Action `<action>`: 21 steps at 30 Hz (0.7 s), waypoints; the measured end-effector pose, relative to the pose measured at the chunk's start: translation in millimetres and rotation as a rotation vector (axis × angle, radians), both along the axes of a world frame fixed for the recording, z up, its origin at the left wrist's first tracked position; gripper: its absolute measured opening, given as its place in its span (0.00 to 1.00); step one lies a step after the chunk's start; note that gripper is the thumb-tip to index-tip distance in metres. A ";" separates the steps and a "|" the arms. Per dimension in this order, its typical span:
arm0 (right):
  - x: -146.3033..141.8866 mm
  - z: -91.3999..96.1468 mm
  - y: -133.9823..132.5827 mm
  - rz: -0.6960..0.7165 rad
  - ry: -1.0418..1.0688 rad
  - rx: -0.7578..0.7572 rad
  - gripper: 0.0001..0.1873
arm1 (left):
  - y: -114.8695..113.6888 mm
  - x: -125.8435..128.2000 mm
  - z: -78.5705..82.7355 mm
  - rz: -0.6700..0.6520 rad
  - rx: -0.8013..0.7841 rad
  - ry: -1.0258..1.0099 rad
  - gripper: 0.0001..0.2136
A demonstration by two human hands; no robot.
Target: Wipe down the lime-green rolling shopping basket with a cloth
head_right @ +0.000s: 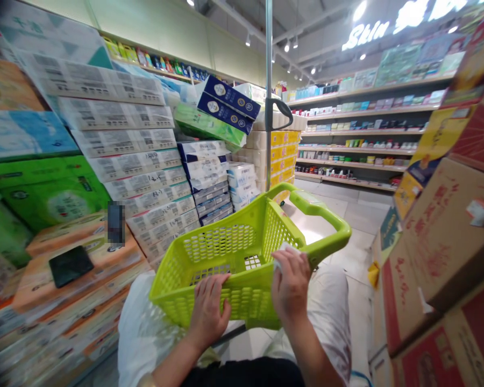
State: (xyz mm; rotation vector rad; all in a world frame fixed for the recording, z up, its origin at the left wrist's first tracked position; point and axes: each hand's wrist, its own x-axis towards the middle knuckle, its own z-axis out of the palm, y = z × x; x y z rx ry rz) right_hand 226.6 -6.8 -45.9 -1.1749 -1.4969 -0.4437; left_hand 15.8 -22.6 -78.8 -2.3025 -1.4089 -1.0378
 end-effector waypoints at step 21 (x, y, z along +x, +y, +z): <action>13.7 5.8 0.0 -0.013 0.036 0.013 0.14 | -0.3 1.4 -0.5 -0.023 -0.008 -0.005 0.26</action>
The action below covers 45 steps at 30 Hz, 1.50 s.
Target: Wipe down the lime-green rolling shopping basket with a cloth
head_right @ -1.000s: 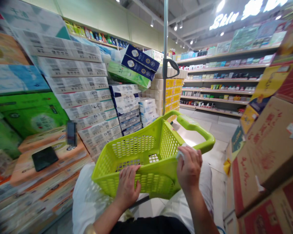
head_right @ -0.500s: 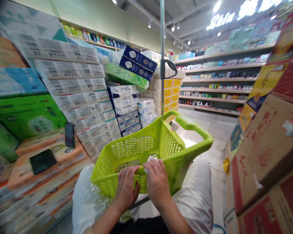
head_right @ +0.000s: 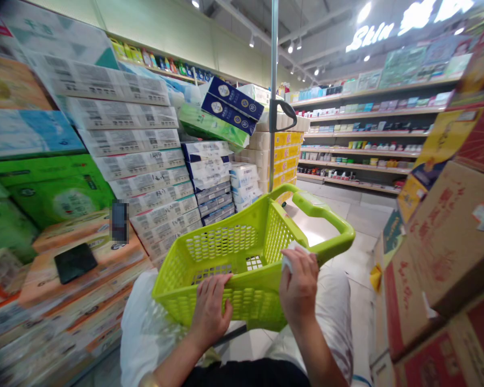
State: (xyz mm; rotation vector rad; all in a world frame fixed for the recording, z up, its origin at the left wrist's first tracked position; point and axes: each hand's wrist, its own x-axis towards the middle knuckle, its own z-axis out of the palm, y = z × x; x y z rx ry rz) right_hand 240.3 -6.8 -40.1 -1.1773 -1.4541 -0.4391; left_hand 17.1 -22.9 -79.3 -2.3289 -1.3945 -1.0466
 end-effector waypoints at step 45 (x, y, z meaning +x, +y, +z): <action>-13.2 -10.4 0.6 0.062 -0.066 -0.004 0.15 | 0.0 -1.1 -0.2 0.009 0.001 0.008 0.26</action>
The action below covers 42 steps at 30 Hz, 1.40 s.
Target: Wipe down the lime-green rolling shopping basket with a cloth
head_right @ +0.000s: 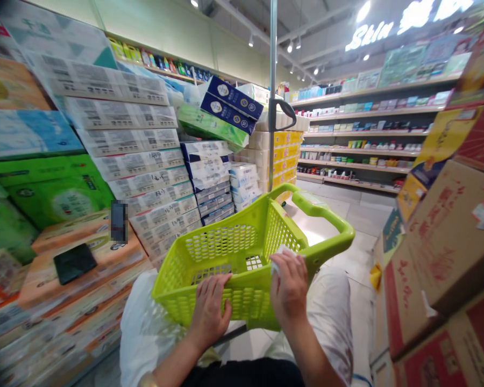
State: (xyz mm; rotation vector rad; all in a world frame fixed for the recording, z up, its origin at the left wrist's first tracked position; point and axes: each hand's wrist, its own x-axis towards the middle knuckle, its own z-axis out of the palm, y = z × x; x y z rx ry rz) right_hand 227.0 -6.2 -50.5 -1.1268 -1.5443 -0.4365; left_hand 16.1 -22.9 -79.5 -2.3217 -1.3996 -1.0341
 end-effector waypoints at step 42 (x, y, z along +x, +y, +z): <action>60.7 22.3 4.5 -0.129 0.120 0.077 0.12 | -2.9 1.0 1.9 0.003 -0.006 0.002 0.27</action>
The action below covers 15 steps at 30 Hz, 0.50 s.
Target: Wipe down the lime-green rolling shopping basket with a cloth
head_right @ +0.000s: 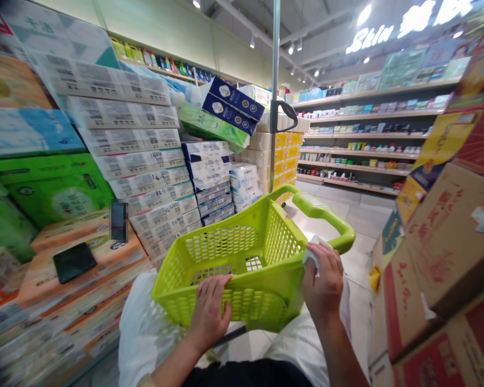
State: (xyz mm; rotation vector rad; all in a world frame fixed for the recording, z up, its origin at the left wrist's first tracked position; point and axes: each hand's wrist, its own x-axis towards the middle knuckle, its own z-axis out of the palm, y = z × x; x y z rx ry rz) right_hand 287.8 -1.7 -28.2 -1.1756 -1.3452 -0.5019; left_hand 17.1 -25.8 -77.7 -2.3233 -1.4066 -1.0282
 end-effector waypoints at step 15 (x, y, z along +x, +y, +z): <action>-90.1 -37.8 -11.9 0.321 -0.254 -0.190 0.19 | 2.0 -3.7 -2.3 -0.039 -0.011 0.011 0.26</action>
